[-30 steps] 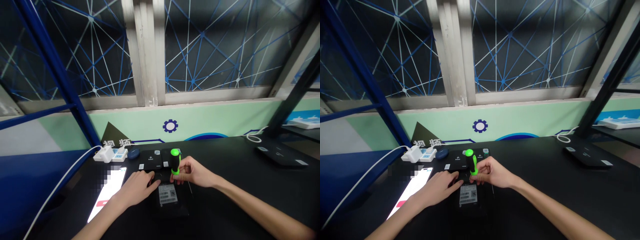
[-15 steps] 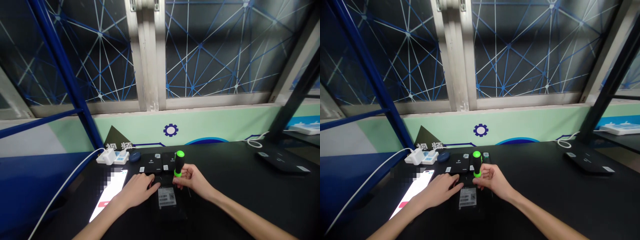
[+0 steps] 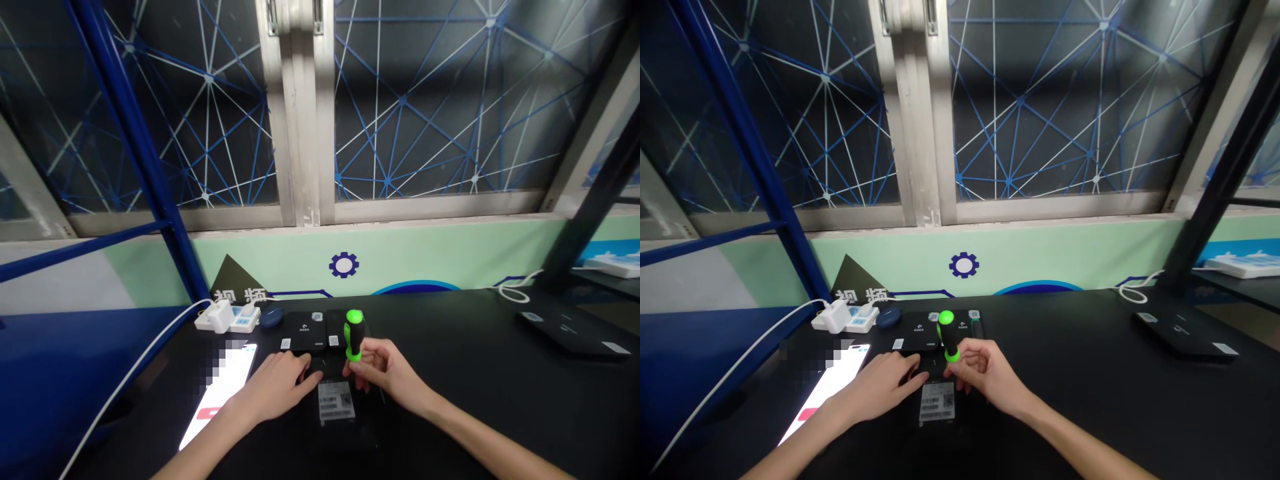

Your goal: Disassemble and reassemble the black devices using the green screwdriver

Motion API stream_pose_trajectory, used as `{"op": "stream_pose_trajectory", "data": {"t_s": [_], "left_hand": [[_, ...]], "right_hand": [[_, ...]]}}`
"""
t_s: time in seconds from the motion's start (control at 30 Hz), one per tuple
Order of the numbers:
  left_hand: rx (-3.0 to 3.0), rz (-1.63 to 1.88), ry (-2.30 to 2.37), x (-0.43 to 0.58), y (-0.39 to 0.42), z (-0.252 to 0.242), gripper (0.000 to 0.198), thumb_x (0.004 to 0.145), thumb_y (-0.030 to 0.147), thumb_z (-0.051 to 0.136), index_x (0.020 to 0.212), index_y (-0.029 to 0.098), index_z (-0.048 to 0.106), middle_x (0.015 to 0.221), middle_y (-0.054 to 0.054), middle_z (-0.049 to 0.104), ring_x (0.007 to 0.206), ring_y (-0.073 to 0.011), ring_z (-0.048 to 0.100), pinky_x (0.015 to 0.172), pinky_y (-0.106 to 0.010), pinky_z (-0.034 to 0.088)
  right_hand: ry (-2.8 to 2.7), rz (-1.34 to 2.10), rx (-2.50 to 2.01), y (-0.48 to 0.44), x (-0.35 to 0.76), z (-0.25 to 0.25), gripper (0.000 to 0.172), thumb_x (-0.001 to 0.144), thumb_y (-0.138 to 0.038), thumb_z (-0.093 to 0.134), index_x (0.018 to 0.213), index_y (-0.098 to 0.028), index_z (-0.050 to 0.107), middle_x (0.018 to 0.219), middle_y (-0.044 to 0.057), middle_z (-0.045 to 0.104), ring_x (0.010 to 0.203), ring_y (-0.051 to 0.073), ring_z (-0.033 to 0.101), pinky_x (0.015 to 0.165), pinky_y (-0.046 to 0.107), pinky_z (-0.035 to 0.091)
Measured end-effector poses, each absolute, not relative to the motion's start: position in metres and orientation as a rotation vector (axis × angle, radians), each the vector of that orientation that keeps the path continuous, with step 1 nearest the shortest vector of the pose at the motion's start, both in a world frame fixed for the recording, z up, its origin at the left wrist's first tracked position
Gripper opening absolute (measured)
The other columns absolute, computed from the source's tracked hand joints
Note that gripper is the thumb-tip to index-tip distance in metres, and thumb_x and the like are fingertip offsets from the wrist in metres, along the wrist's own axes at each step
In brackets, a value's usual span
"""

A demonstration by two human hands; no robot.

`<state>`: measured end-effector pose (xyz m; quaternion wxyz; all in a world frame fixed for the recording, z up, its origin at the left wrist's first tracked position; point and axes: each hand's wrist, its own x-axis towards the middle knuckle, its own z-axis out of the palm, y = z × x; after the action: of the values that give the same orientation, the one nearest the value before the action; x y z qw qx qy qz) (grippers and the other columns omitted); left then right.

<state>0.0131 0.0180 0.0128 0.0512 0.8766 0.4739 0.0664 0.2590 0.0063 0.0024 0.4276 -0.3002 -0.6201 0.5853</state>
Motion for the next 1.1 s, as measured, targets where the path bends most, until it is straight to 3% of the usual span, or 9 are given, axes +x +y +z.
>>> {"op": "stream_pose_trajectory", "data": {"t_s": [0.2,0.57,1.1], "left_hand": [[2.635,0.168,1.458,0.013,0.018,0.015,0.048,0.101,0.056,0.034,0.075,0.021,0.055,0.069,-0.001,0.064,0.064,-0.0218,0.064,0.054,-0.03,0.028],[2.661,0.185,1.461,0.013,0.017,0.015,0.046,0.101,0.054,0.035,0.076,0.022,0.056,0.069,-0.001,0.066,0.065,-0.0226,0.065,0.054,-0.031,0.027],[2.619,0.207,1.459,0.012,0.021,0.011,0.044,0.1,0.054,0.037,0.075,0.022,0.055,0.067,0.0,0.063,0.063,-0.0214,0.062,0.054,-0.03,0.024]], "right_hand": [[-1.502,1.48,-0.746,0.007,0.258,-0.003,0.04,0.069,-0.045,0.084,0.079,-0.016,0.059,0.069,0.0,0.065,0.057,0.011,0.058,0.054,0.021,0.047],[-1.484,1.39,-0.825,0.013,0.256,-0.015,0.037,0.065,-0.042,0.088,0.074,-0.014,0.064,0.06,-0.002,0.061,0.052,0.009,0.054,0.052,0.02,0.047],[-1.508,1.349,-0.806,0.01,0.255,-0.006,0.032,0.068,-0.042,0.086,0.074,-0.013,0.073,0.068,0.0,0.06,0.059,0.009,0.049,0.053,0.019,0.044]]}}
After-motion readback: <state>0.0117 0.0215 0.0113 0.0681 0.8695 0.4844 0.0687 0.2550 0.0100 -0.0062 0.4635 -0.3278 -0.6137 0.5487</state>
